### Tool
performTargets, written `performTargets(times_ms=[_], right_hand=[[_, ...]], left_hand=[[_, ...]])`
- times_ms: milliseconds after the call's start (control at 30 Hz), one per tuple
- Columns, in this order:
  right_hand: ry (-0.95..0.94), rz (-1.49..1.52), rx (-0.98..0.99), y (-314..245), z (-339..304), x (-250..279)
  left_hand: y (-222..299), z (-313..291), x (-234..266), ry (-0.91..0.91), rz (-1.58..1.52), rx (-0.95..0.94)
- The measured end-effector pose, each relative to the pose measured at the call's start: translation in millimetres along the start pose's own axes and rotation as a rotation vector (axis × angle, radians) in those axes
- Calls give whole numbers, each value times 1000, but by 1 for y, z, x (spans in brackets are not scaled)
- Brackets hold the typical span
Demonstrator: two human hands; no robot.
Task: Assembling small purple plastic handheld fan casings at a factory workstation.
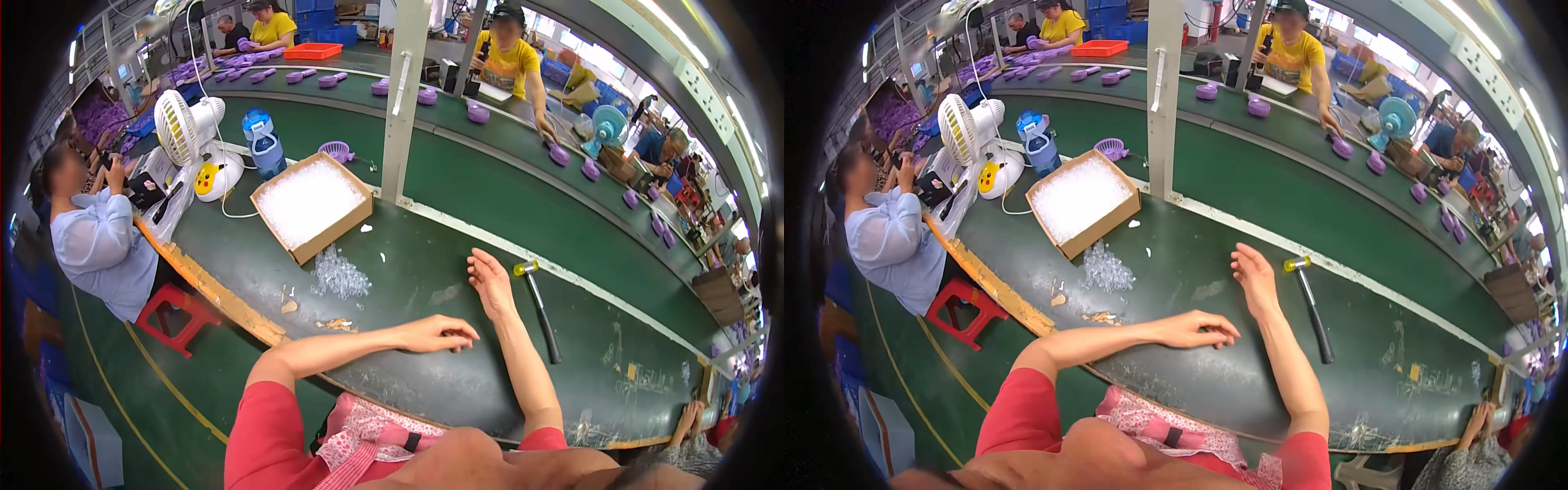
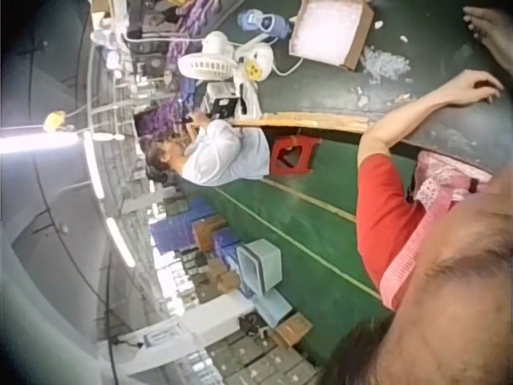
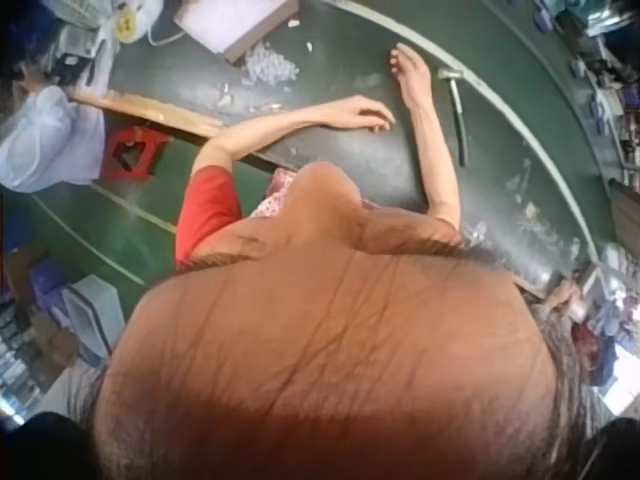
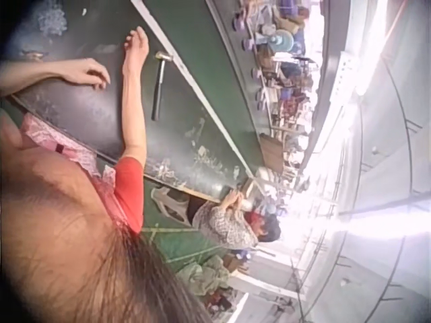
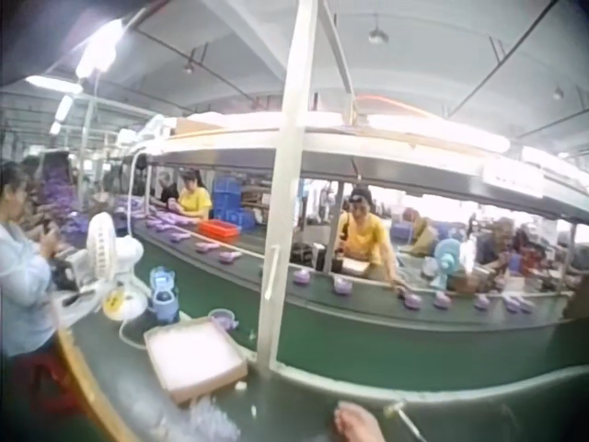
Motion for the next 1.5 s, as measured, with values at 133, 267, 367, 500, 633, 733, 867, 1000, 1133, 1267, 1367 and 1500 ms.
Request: performTargets(times_ms=[133, 267, 367, 500, 633, 733, 867, 1000, 1133, 1267, 1367, 1500], right_hand=[[31, -255, 304, -5, 70, -34], [-118, -488, 636, -9, 151, -106], [-293, -696, 722, 0, 202, -162], [-467, -1006, 1082, 3, 256, -198], [-554, -928, 957, 23, 268, -238], [-563, -967, 1246, 30, 281, -249], [-608, -900, 1048, 43, 293, -251], [-472, -944, 1004, 38, 295, -217], [-476, -961, 998, 34, 288, -203], [-461, -1027, 1049, 30, 295, -198], [-481, -1253, 1079, 39, 295, -208], [-321, -1408, 1147, 38, 284, -201]], left_hand=[[-16, 5, -1, 13, 118, -88], [-12, 4, 0, 13, 120, -141], [-15, 4, -5, 42, 131, -226], [-12, 6, 0, 34, 172, -314], [-24, -2, -5, 146, 141, -389], [-10, 1, 0, 112, 148, -380], [-1, 6, 15, 55, 124, -254], [-8, 11, 41, 479, -304, 6], [-10, 18, 20, 424, -158, -50], [-7, 19, 19, 334, 91, -111], [-6, 17, 21, 310, 114, -115], [-4, 19, 22, 268, 147, -125]])
Point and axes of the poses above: each hand's wrist, its own z-axis towards the middle knuckle, its own x-axis out of the back of the hand, y = z × x, the point moved 3 cm from there along z, towards the middle knuckle, and after that the axes turned 11 degrees about y, right-handed, at the moved point
